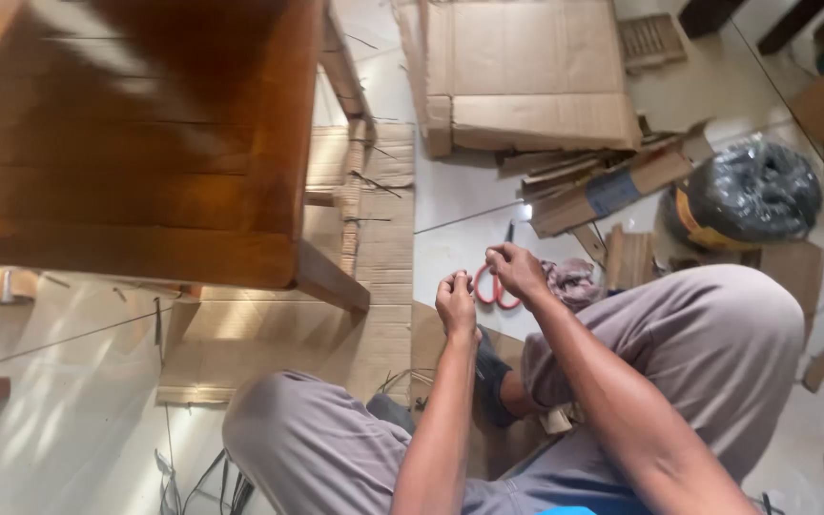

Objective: Wrapping a wooden chair leg with black plastic strips

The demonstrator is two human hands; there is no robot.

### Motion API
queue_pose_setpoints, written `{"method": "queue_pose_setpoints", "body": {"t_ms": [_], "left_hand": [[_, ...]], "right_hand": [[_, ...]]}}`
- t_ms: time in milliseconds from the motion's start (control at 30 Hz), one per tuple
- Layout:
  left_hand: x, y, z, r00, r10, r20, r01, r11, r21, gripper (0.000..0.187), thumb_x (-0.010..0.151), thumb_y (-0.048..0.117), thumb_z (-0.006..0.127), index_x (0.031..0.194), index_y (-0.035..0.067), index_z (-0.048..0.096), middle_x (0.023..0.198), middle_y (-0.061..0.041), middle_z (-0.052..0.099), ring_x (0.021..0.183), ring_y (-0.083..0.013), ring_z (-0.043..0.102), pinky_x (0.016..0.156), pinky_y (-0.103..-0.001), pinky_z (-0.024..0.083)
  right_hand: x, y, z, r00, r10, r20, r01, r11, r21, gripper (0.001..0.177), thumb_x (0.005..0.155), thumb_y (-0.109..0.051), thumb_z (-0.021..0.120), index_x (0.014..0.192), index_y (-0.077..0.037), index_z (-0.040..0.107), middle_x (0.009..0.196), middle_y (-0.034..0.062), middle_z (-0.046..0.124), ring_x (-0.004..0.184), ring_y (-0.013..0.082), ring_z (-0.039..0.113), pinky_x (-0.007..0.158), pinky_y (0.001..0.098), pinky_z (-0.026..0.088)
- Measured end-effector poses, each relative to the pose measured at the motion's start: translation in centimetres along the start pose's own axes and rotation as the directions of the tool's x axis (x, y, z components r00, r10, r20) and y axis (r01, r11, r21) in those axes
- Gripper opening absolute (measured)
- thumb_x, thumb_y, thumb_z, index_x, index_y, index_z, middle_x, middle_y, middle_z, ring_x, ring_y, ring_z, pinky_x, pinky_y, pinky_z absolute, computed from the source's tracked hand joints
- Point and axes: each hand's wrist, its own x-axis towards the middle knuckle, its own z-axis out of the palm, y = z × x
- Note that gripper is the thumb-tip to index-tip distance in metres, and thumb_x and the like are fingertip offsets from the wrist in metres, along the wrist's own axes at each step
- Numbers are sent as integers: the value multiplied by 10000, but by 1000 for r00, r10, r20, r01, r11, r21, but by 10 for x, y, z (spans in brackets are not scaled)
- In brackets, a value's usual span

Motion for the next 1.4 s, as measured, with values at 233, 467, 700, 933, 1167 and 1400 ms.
{"method": "queue_pose_setpoints", "body": {"t_ms": [233, 467, 700, 933, 1167, 1400], "left_hand": [[21, -31, -3, 988, 35, 153, -78, 956, 284, 223, 838, 266, 713, 956, 83, 763, 757, -67, 682, 754, -155, 634, 641, -289, 481], [36, -36, -17, 979, 27, 201, -122, 868, 482, 241, 904, 349, 692, 1064, 197, 790, 910, -38, 783, 946, -160, 726, 873, -338, 550], [35, -23, -32, 983, 38, 177, -114, 890, 441, 221, 889, 284, 677, 1039, 188, 807, 842, -34, 763, 804, -150, 709, 764, -326, 559], [33, -9, -38, 995, 40, 92, -71, 928, 366, 212, 884, 271, 675, 1018, 184, 814, 788, -8, 725, 760, -126, 657, 720, -303, 544], [39, -8, -27, 994, 24, 107, -62, 926, 372, 203, 885, 299, 684, 1020, 220, 813, 815, 14, 757, 781, -107, 688, 742, -293, 549], [36, 4, -24, 988, 48, 145, -95, 934, 344, 208, 898, 295, 680, 1041, 216, 808, 841, 5, 765, 786, -117, 703, 758, -299, 553]], "right_hand": [[78, 114, 17, 986, 64, -155, -72, 996, -46, 426, 938, -467, 609, 1300, -264, 710, 1218, 67, 753, 1207, 306, 673, 1060, 474, 483], [85, 49, -19, 971, 30, -237, -27, 1000, 15, 595, 941, -425, 630, 1500, -249, 523, 1270, 281, 625, 1275, 461, 588, 1110, 553, 442], [139, 33, -33, 939, 274, -208, -198, 924, 326, 664, 920, -439, 658, 1547, -332, 468, 1558, 221, 461, 1414, 400, 471, 1109, 528, 462], [221, 123, 7, 848, 513, -134, -326, 704, 631, 584, 998, -327, 606, 1545, -199, 445, 1616, 233, 310, 1415, 445, 440, 962, 639, 519], [214, 152, 25, 679, 698, -227, -616, 710, 341, 563, 952, -324, 576, 1451, -71, 521, 1502, 191, 496, 1309, 314, 585, 935, 490, 585], [190, 185, 25, 693, 558, -456, -544, 820, 178, 345, 905, -233, 600, 1190, -138, 768, 1110, 143, 750, 1084, 317, 723, 895, 423, 585]]}}
